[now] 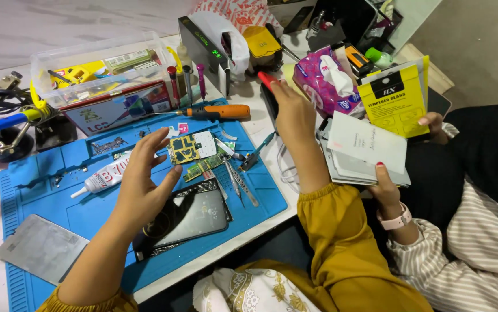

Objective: Preparing a mobile phone for repair by unpacking and peeling a screen protector on a workbench

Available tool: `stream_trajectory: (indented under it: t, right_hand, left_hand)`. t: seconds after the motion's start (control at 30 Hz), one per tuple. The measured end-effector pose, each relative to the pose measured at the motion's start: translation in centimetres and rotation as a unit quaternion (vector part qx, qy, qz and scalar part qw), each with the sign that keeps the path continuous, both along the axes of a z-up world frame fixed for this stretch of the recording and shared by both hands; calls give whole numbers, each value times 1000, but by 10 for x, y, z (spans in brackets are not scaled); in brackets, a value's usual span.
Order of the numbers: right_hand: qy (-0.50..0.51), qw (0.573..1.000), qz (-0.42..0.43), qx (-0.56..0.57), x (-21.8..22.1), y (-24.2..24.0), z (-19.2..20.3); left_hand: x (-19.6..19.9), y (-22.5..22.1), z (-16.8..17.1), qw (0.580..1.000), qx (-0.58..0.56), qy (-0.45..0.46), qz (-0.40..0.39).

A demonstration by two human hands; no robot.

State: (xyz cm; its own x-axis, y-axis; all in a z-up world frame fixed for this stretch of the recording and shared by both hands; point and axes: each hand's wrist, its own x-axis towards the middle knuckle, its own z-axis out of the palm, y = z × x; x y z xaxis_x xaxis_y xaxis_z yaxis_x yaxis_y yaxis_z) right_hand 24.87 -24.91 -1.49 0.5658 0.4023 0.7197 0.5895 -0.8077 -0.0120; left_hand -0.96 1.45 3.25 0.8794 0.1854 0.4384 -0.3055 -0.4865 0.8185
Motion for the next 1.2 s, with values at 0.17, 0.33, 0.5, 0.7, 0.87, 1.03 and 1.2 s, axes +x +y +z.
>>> stream_trajectory:
  t: [0.17,0.33,0.5,0.7,0.87,1.03,1.2]
  right_hand:
    - [34,995,8,-92,-1,9,-25]
    - [-39,993,17,-109,-44,10,-1]
    - [80,983,165,7,-177,-29,91]
    - [152,987,-26,-48,-152,-145,115]
    - [305,947,-81,-60,-113,-187,100]
    - [332,941,-29,-51,-92,-198,82]
    - [256,964,-54,-57,-86,-204,77]
  left_hand:
    - [1,2,1,1000,18,0,-1]
    - [0,4,3,1000,26,-8,-5]
    - [-5,8,10,999,41,-12,-6]
    - [-11,24,15,981,176,23,-77]
    - [-17,24,-23,916,291,172,-218]
    - [-24,7,-27,825,469,272,-157]
    - [-26,11,-28,830,461,281,-141]
